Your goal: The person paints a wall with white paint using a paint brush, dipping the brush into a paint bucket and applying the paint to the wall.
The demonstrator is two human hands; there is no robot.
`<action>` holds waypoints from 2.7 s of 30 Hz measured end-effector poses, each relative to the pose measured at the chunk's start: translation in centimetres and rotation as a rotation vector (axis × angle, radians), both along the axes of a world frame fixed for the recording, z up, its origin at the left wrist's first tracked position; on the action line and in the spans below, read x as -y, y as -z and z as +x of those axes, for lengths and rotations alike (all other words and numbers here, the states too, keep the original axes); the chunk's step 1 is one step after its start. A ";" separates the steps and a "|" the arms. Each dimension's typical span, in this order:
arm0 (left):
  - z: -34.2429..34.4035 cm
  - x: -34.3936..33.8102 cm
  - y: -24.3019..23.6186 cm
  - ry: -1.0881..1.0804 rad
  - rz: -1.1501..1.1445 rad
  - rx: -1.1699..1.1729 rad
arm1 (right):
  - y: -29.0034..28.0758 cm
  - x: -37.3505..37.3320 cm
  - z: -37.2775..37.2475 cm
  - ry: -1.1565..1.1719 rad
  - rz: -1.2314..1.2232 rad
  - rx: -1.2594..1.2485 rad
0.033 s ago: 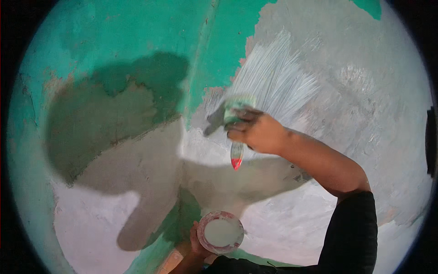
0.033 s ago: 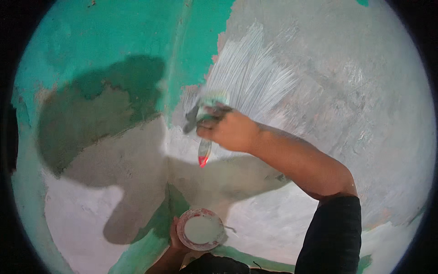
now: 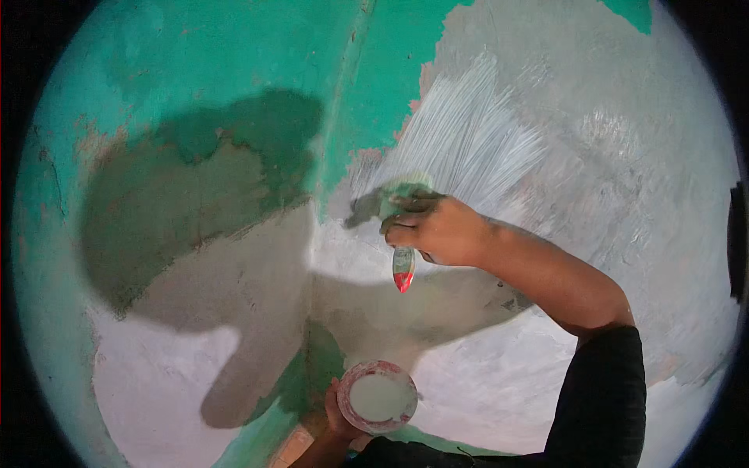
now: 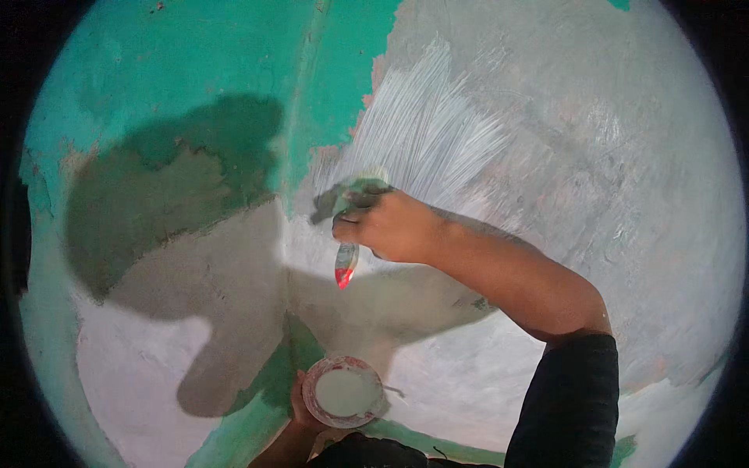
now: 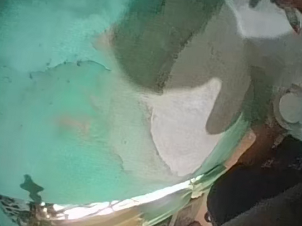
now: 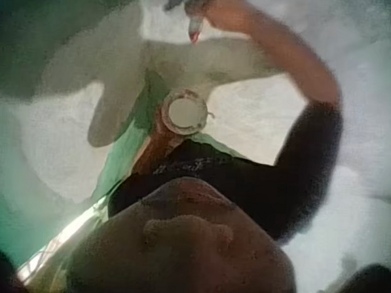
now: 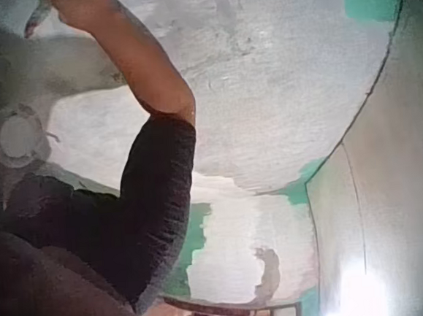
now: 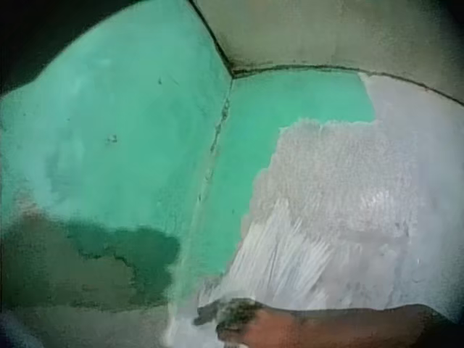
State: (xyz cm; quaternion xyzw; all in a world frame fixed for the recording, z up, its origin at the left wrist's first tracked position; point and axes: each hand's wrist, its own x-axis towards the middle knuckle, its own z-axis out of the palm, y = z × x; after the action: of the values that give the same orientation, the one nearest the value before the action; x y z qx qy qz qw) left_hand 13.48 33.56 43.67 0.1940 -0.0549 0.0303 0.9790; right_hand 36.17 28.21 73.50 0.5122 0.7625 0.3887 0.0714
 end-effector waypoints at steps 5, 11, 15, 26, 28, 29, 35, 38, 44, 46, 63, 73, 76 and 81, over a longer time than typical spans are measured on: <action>-0.4 0.1 -0.6 -0.007 -0.019 0.017 | -6.9 -0.3 1.6 -0.097 0.078 -0.507; 0.6 0.0 1.5 -0.009 -0.032 -0.025 | -20.0 2.8 2.8 -0.118 0.811 -0.285; 0.4 -0.3 2.3 -0.018 -0.071 -0.031 | -16.1 1.0 0.7 0.200 0.747 0.024; -0.1 -0.4 1.3 0.033 -0.063 -0.016 | -0.4 -1.6 -1.8 0.115 -0.232 -0.257; -0.5 0.1 -0.3 -0.026 -0.015 -0.014 | -3.2 -2.0 -0.3 0.179 -0.196 -0.438; -0.4 0.4 -1.2 -0.059 0.101 0.010 | -5.2 -1.8 0.6 -0.051 0.057 -0.462; 0.2 0.2 0.2 0.006 -0.057 -0.022 | -18.0 1.0 1.8 -0.034 0.784 -0.086; -0.2 0.1 0.3 -0.024 -0.055 -0.029 | -15.3 -0.1 1.7 0.116 0.634 0.128; -0.2 0.5 -1.6 -0.039 -0.019 0.000 | -1.7 -0.2 1.8 0.043 -0.004 0.200; -0.3 0.4 -1.7 -0.011 0.066 -0.014 | 0.2 -0.4 1.5 0.058 -0.104 0.030; 0.2 0.1 -1.0 0.039 -0.075 -0.036 | -11.3 3.5 4.1 0.295 0.671 0.563; 0.9 0.1 -0.1 0.104 -0.018 -0.066 | 9.3 9.8 -0.5 0.110 -0.078 -0.140; 0.4 0.3 -0.5 0.063 -0.052 -0.139 | 4.0 11.3 -0.2 0.213 -0.171 -0.682; 1.3 0.8 -0.6 0.045 0.053 -0.204 | -7.8 15.3 2.0 0.061 0.762 -0.654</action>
State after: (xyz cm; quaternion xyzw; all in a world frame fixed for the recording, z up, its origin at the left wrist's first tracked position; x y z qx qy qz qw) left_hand 14.77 32.75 44.22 0.2208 0.0398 -0.0128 0.9744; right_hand 38.18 12.91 81.27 0.6188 0.5338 0.4564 -0.3520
